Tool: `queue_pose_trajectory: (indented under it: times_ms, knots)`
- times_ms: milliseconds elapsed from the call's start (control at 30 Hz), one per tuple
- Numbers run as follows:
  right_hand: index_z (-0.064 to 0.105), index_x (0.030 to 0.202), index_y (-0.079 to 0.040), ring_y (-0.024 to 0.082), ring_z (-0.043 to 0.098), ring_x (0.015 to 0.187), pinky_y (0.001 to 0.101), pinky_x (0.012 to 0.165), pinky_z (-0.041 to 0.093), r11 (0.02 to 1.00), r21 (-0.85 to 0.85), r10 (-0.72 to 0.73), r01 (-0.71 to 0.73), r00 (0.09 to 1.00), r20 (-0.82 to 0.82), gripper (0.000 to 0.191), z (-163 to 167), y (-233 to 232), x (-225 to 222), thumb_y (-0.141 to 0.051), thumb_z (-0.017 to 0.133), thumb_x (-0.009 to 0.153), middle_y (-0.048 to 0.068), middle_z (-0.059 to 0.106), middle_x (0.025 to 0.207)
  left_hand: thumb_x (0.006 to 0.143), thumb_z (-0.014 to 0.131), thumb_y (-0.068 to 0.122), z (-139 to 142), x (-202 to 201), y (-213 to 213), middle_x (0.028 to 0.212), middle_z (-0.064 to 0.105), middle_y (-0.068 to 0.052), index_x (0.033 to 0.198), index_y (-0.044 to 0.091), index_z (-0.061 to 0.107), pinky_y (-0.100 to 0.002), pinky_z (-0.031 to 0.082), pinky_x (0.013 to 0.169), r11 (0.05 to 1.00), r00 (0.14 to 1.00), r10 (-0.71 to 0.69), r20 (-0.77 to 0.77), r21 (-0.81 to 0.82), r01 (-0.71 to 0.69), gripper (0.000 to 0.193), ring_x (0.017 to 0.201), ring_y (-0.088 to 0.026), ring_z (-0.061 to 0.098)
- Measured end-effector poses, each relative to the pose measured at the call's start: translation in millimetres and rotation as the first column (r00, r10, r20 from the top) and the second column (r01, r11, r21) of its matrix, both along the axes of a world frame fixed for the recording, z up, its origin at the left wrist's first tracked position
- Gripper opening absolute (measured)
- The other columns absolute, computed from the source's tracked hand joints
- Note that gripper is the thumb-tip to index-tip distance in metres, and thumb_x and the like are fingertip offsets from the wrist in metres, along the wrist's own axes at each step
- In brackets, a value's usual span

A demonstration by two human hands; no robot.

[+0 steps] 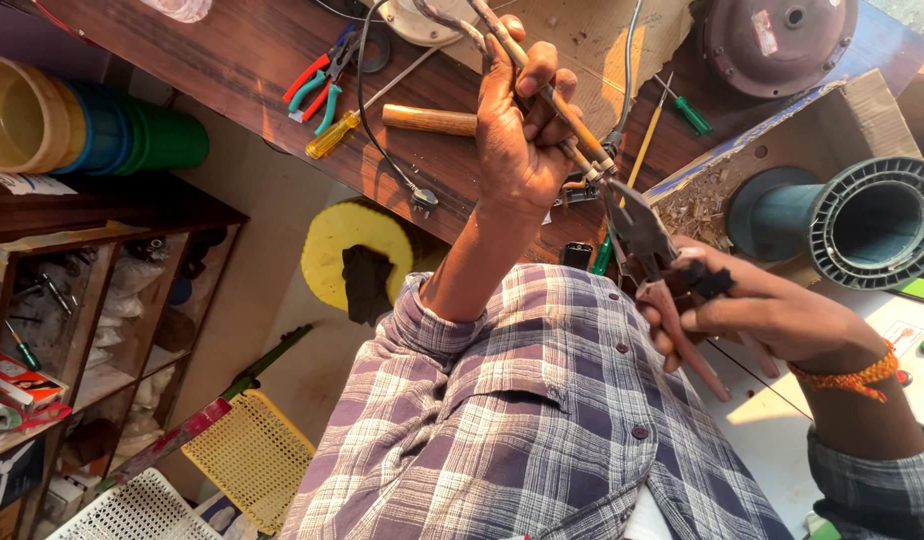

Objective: The person repairs an electric heating element assembly at a workbench, holding the coiled element and its mounting rod while using pliers to cut and strip wire ends, then twisting the wires onto the element's terminals and repositioning the assembly on the bench.

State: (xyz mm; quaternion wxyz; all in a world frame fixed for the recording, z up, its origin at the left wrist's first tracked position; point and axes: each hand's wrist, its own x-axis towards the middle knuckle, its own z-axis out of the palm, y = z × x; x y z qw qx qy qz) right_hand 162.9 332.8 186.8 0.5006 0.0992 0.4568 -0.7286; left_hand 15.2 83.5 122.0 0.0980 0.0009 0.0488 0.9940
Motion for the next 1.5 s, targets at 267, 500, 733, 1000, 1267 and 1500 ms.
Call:
queue_pose_trajectory:
  times_ms: [267,500,733,1000,1267,1500]
  knots:
    - [0.022,0.163,-0.014,0.030,0.065,0.084,0.0413,0.070,0.054,0.647,0.761,0.366,-0.044,0.894,-0.259,0.076,-26,49,19,-0.006,0.053,0.093,0.014,0.064,0.113,0.110,0.053,0.034,-15,0,-24,0.083,0.045,0.004,0.121,0.018,0.050,-0.020,0.025,0.043,0.955,0.954,0.123,0.274,-0.294,-0.039,0.020,0.071,-0.008,0.053]
    - [0.038,0.159,-0.015,0.049,0.058,0.113,0.0566,0.095,0.048,0.023,0.963,0.417,0.267,0.873,-0.252,0.065,-147,56,56,-0.033,0.067,0.104,0.028,0.054,0.123,0.113,0.047,0.040,-39,3,-38,0.083,0.042,0.005,0.123,0.020,0.053,-0.019,0.020,0.041,0.984,0.976,0.099,0.195,-0.163,-0.068,0.023,0.059,-0.005,0.027]
    - [0.044,0.150,-0.018,0.049,0.059,0.115,0.0581,0.090,0.050,-0.044,0.971,0.240,0.237,0.946,-0.220,0.069,-200,57,61,-0.040,0.073,0.091,0.023,0.050,0.129,0.112,0.047,0.042,-35,5,-29,0.082,0.042,0.005,0.122,0.019,0.053,-0.021,0.021,0.044,0.986,0.976,0.069,0.205,-0.161,-0.036,0.026,0.059,-0.005,0.028]
    - [0.063,0.136,-0.008,0.048,0.054,0.125,0.0641,0.098,0.038,-0.156,0.914,0.428,0.375,0.859,-0.280,0.049,-166,43,81,-0.035,0.075,0.096,0.024,0.062,0.130,0.108,0.054,0.036,-34,9,-15,0.081,0.046,0.003,0.114,0.018,0.050,-0.021,0.022,0.040,0.948,0.945,0.184,0.272,-0.303,-0.097,0.020,0.060,-0.006,0.032]
    - [0.063,0.116,0.001,0.010,0.067,0.090,0.0240,0.081,0.054,0.745,0.210,-0.266,0.633,0.571,-0.777,0.021,-66,-58,6,-0.018,0.058,0.108,0.005,0.069,0.101,0.111,0.047,0.040,-24,15,4,0.078,0.046,0.003,0.116,0.017,0.049,-0.019,0.023,0.043,0.946,0.945,0.207,0.254,-0.298,-0.127,0.024,0.055,-0.004,0.032]
    - [0.065,0.098,0.000,0.004,0.051,0.064,0.0226,0.058,0.043,0.672,0.211,-0.291,0.710,0.515,-0.806,0.033,-44,-113,-37,-0.028,0.054,0.112,-0.002,0.056,0.069,0.111,0.044,0.040,-1,15,3,0.077,0.045,0.003,0.115,0.018,0.047,-0.020,0.024,0.043,0.908,0.939,0.285,0.190,-0.367,-0.201,0.023,0.056,-0.004,0.033]
